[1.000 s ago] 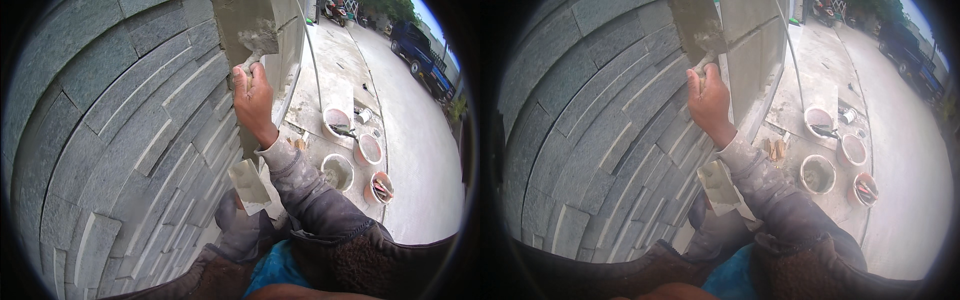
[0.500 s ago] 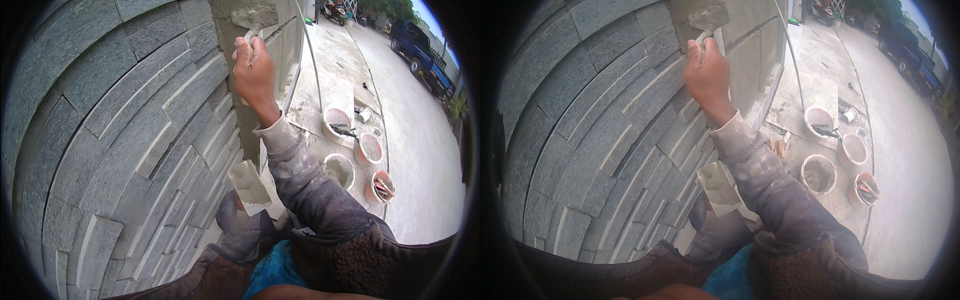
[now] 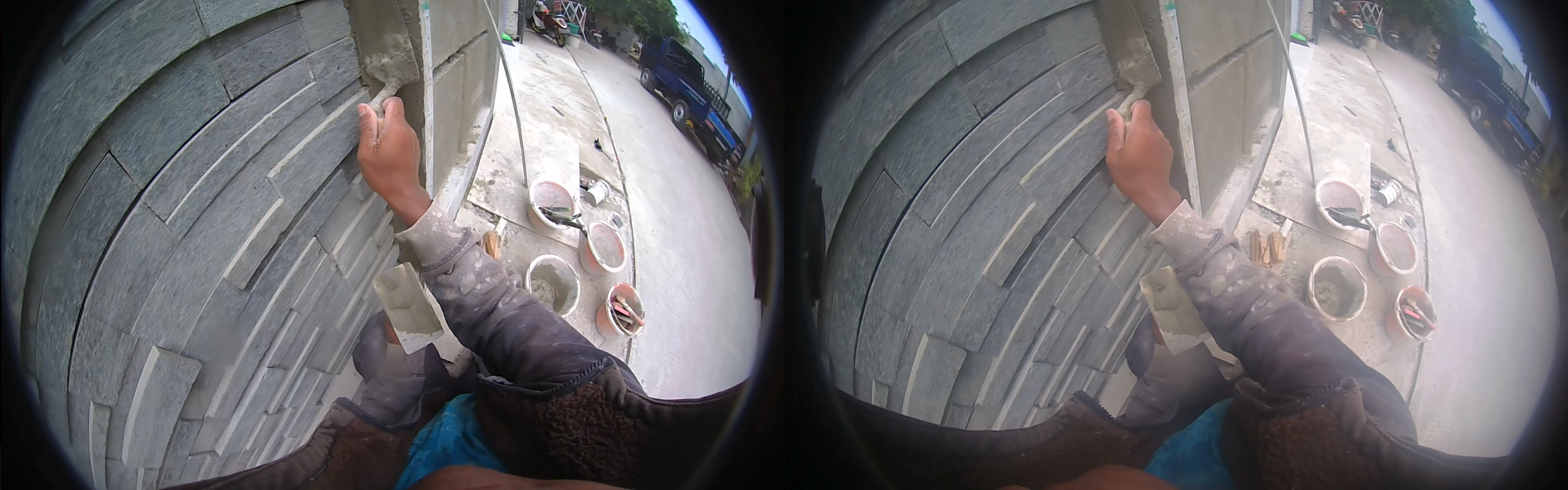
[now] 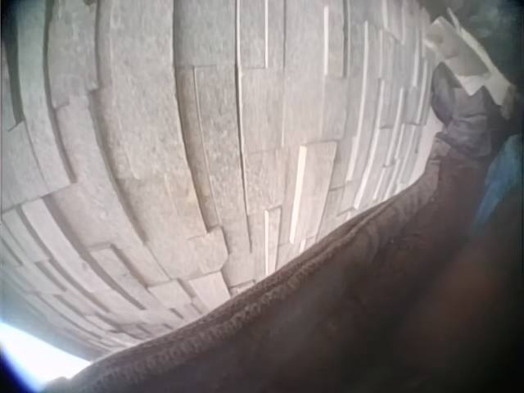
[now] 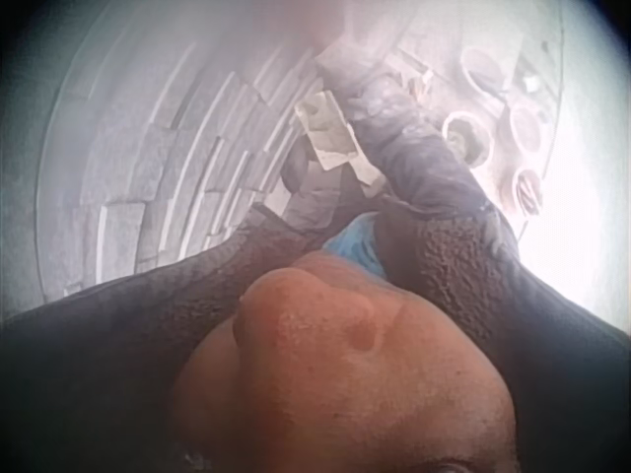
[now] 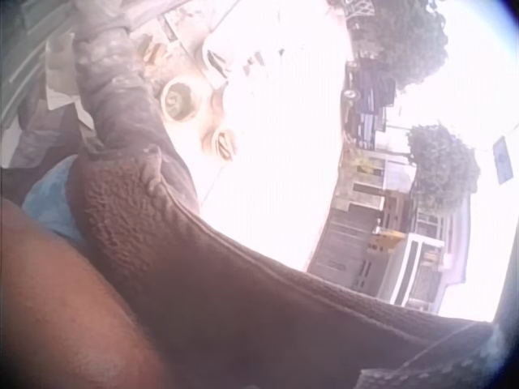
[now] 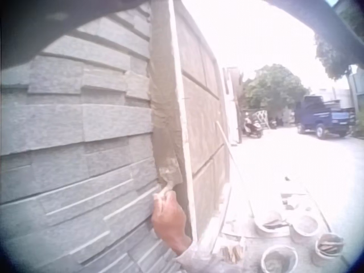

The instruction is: The person scoops mortar from a bucket with a trowel and applies it to the vertical joints of a curved stone wall. They repeatedly smooth the mortar into the gaps between stones using the trowel edge.

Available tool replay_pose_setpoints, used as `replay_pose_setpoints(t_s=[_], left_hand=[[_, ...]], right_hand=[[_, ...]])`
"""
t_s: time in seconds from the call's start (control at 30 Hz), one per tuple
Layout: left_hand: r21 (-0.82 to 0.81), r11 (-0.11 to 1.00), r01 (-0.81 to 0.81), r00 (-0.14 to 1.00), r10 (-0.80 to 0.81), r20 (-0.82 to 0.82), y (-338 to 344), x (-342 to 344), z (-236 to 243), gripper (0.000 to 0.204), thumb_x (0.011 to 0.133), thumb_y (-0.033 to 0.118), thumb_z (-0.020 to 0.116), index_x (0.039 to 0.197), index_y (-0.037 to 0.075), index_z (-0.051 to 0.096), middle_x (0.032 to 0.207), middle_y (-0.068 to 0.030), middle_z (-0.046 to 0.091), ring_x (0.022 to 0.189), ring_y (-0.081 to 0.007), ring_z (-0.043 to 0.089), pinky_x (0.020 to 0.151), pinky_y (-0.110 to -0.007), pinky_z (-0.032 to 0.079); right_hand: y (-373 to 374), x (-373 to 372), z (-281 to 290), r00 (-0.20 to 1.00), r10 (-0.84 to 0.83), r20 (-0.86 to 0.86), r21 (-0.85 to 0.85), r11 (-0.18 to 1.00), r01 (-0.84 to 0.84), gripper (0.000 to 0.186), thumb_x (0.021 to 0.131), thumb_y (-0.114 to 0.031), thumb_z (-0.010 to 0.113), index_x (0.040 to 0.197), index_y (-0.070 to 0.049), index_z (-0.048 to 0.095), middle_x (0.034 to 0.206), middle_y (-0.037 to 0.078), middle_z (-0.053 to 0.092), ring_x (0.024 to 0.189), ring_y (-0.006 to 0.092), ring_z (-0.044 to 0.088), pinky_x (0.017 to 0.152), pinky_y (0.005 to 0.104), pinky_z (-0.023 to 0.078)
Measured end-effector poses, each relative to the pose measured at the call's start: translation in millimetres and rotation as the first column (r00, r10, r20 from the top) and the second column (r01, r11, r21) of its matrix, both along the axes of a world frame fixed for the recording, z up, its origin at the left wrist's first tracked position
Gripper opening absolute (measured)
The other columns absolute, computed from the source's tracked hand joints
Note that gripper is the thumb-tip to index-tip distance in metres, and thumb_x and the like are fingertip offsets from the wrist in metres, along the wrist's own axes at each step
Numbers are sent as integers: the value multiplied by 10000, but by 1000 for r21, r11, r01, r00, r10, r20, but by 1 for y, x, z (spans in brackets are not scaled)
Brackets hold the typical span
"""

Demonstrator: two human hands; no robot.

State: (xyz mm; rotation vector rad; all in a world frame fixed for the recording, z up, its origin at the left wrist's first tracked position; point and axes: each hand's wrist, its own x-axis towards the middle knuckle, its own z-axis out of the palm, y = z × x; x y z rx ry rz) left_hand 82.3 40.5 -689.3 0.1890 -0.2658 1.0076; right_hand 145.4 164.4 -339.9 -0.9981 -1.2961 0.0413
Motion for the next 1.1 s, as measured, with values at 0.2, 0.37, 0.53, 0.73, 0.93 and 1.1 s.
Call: replay_pose_setpoints(t_s=[0.2,0.37,0.53,0.73,0.93,1.1], left_hand=[[3,1000,1,1000,-1,-4,2,0,-1,683,957,523,636,1479,123,452,1307,-177,614,1124,-377,646,919,-543,561],[14,1000,-1,1000,1,1,3,0,-3,697,947,530,650,1477,123,455,1304,-181,615,1115,-382,648,916,-545,561],[21,1000,-2,1000,2,-7,5,2,-8,710,936,537,664,1475,123,457,1300,-185,616,1107,-386,650,913,-547,561],[25,1000,4,1000,-3,-14,6,2,-1,665,959,520,637,1468,129,463,1280,-170,627,1108,-371,652,899,-541,566],[27,1000,12,999,-13,42,0,2,7,629,988,481,606,1475,116,449,1281,-165,628,1113,-331,656,908,-513,566],[13,1000,-8,1000,8,5,-3,-3,3,623,991,475,602,1474,114,448,1282,-165,627,1114,-327,655,909,-509,566]], right_hand=[[-17,9,0,983,-183,26,65,981,181,287,1060,-310,541,1034,-27,496,750,201,620,670,433,630,594,521,466],[-37,25,4,992,-89,-95,72,993,96,284,1066,-291,552,1027,-15,498,695,168,574,607,357,605,559,452,440],[-22,13,24,998,-49,32,85,995,46,309,1059,-316,551,1013,-18,484,729,220,600,679,437,621,602,514,451],[-8,6,33,992,-103,68,-2,995,104,304,1060,-324,527,1025,-27,476,802,245,640,748,500,628,641,568,469],[-36,22,37,985,-168,-38,75,982,170,303,1064,-323,526,1012,-26,490,808,228,640,734,482,625,631,550,465],[-22,20,61,1000,27,7,139,990,-28,328,1068,-326,529,971,-14,503,758,226,621,709,462,619,612,525,450]])
